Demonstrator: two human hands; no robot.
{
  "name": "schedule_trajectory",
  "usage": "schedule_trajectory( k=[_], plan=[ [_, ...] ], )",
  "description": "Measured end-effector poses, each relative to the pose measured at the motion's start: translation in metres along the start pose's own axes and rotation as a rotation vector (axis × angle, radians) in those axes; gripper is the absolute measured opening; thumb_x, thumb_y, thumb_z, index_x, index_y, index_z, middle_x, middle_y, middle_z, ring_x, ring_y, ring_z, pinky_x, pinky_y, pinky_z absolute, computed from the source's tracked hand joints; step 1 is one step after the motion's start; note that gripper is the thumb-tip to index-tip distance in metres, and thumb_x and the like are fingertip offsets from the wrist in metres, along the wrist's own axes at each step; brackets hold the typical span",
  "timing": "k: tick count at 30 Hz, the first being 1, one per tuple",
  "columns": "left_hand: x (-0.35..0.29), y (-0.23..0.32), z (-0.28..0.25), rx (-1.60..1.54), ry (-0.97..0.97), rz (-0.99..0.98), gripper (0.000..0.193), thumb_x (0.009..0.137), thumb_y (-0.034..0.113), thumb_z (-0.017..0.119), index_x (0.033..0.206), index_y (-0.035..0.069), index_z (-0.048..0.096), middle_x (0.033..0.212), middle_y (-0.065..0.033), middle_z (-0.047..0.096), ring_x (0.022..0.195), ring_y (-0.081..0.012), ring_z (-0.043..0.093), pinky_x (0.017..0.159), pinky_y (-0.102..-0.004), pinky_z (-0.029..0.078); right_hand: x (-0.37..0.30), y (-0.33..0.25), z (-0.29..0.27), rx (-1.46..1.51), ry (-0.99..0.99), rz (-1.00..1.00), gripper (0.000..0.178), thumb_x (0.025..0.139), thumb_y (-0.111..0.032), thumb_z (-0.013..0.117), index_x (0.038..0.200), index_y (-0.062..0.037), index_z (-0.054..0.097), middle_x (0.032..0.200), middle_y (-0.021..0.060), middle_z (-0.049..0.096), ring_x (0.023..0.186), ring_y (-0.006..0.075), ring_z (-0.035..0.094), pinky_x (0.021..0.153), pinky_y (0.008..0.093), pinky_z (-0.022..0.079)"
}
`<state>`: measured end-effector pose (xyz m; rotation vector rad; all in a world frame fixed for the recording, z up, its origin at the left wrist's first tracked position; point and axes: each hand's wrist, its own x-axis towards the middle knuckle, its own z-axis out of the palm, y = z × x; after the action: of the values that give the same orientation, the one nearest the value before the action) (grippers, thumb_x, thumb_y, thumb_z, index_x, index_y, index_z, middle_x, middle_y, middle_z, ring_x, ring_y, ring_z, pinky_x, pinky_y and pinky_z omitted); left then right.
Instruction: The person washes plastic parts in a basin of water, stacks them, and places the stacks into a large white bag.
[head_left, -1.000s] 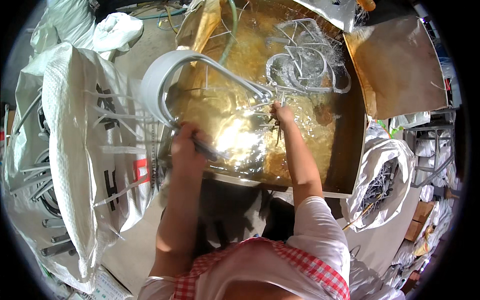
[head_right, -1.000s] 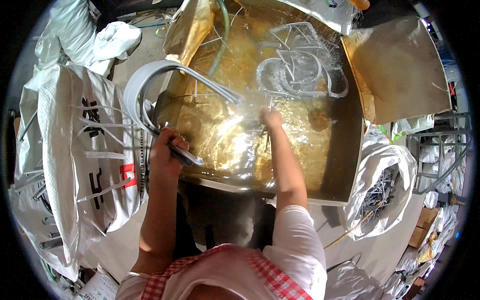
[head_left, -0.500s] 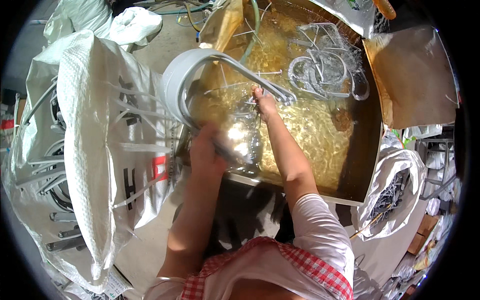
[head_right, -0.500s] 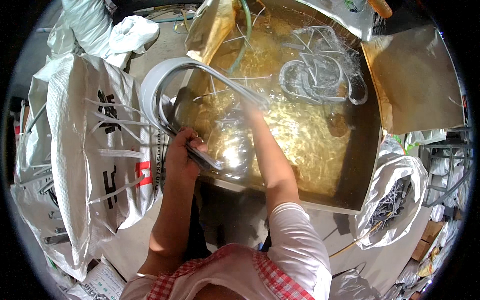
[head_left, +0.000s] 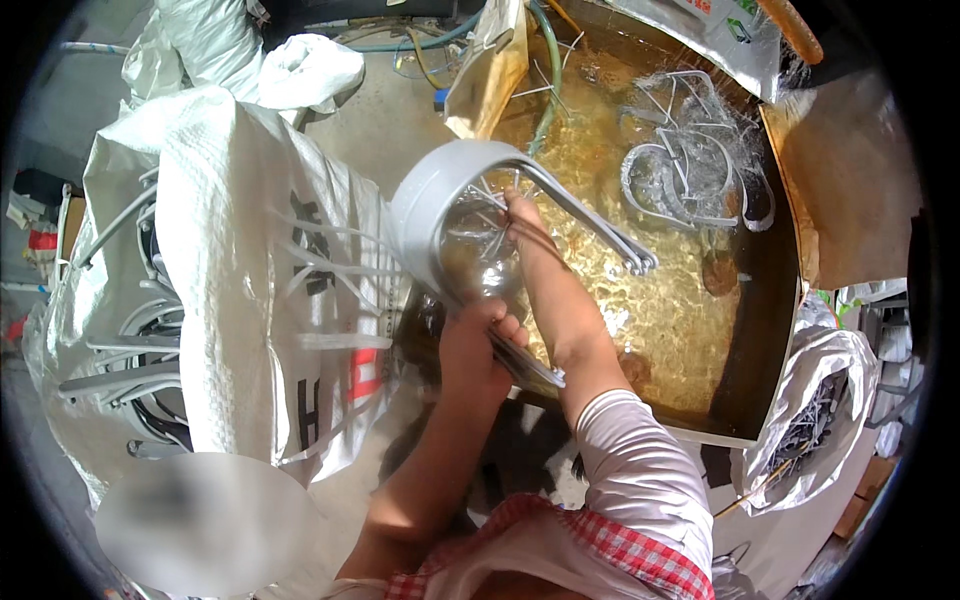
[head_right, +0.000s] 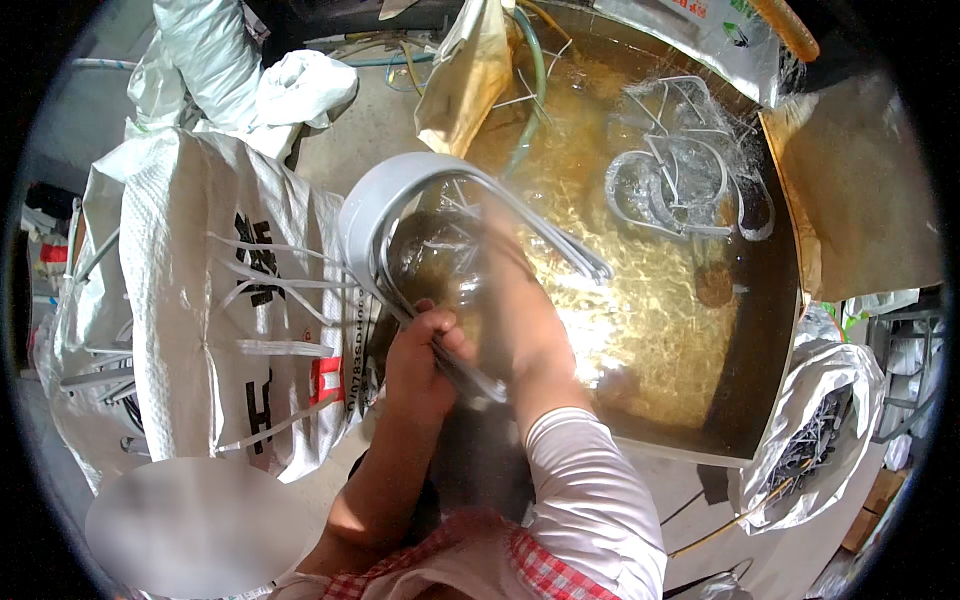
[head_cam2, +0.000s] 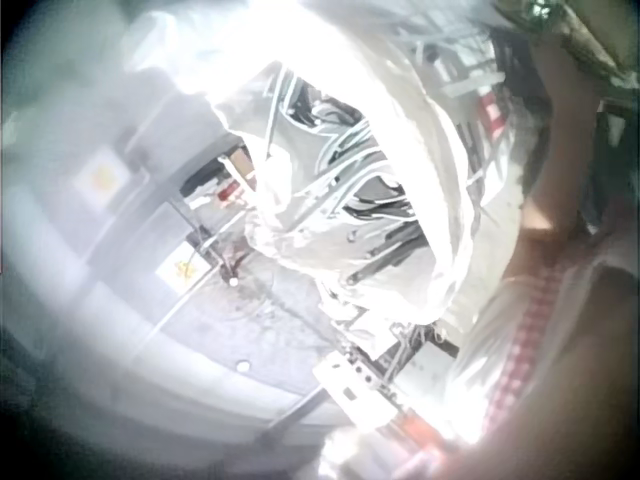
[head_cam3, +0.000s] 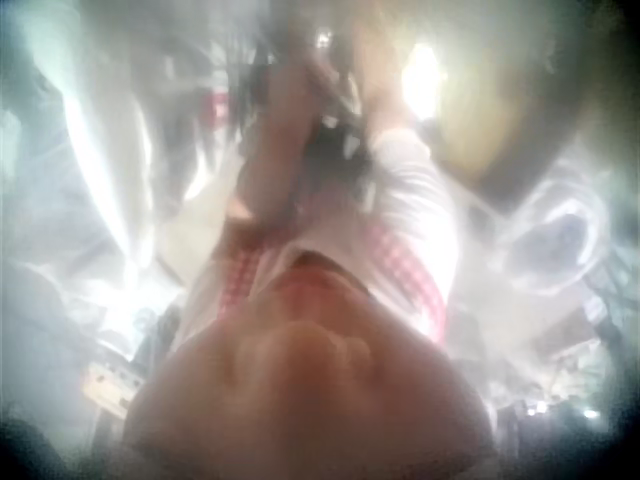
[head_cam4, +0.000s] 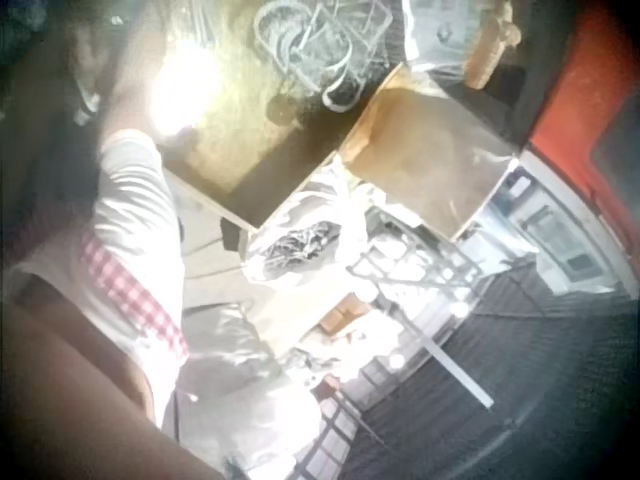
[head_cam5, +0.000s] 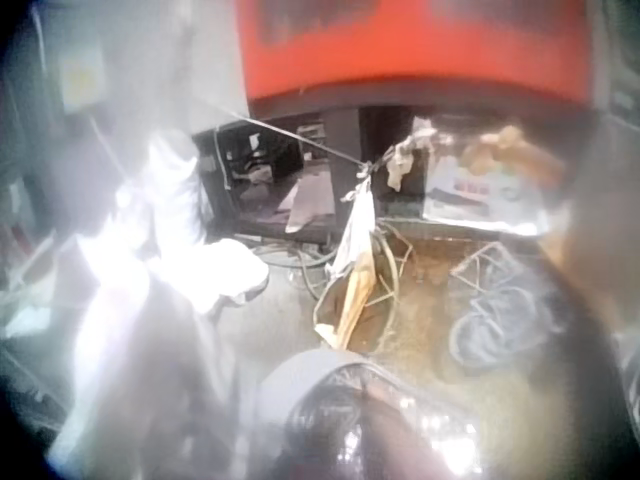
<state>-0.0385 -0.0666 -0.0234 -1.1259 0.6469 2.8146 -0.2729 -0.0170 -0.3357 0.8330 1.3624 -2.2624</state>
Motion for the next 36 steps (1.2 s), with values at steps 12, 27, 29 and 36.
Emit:
schedule_trajectory(
  k=[12,27,29,36],
  plan=[
    [0.029,0.013,-0.028,0.282,-0.557,0.192,0.007,0.086,0.005,0.047,0.085,0.010,0.042,0.068,-0.0006,0.041,0.054,-0.0084,0.038,0.047,-0.0238,0.034,-0.198,-0.103,-0.120,-0.395,0.348,-0.746,0.023,0.089,-0.024,0.049,0.098,-0.0037,0.053,0.079,0.0060,0.054,0.073,0.0173,0.051,0.064,0.0302,0.044],
    [0.008,-0.030,-0.011,0.353,-0.475,0.262,0.012,0.076,0.001,0.053,0.087,0.005,0.049,0.069,-0.0050,0.046,0.060,-0.0145,0.048,0.049,-0.0290,0.040,-0.540,-0.303,-0.504,-1.180,1.520,-0.404,0.058,0.078,-0.036,0.060,0.119,0.0017,0.045,0.110,0.0175,0.054,0.103,0.0268,0.050,0.087,0.0344,0.040],
    [-0.024,-0.057,0.031,1.199,-0.168,0.574,0.010,0.074,0.005,0.055,0.082,0.001,0.051,0.075,-0.0091,0.050,0.065,-0.0195,0.050,0.055,-0.0337,0.042,-0.557,-0.267,-0.521,-1.366,1.420,-0.340,0.057,0.080,-0.024,0.060,0.127,0.0019,0.038,0.117,0.0173,0.050,0.110,0.0281,0.047,0.093,0.0338,0.037],
    [-0.100,-0.109,0.046,0.907,-0.538,0.735,0.036,0.073,-0.002,0.055,0.107,-0.001,0.043,0.096,-0.0128,0.054,0.091,-0.0203,0.053,0.080,-0.0321,0.042,-0.517,-0.203,-0.271,-0.716,-0.012,-1.070,0.053,0.085,-0.012,0.055,0.132,-0.0008,0.032,0.124,0.0148,0.046,0.117,0.0250,0.043,0.099,0.0343,0.032]
  ],
)
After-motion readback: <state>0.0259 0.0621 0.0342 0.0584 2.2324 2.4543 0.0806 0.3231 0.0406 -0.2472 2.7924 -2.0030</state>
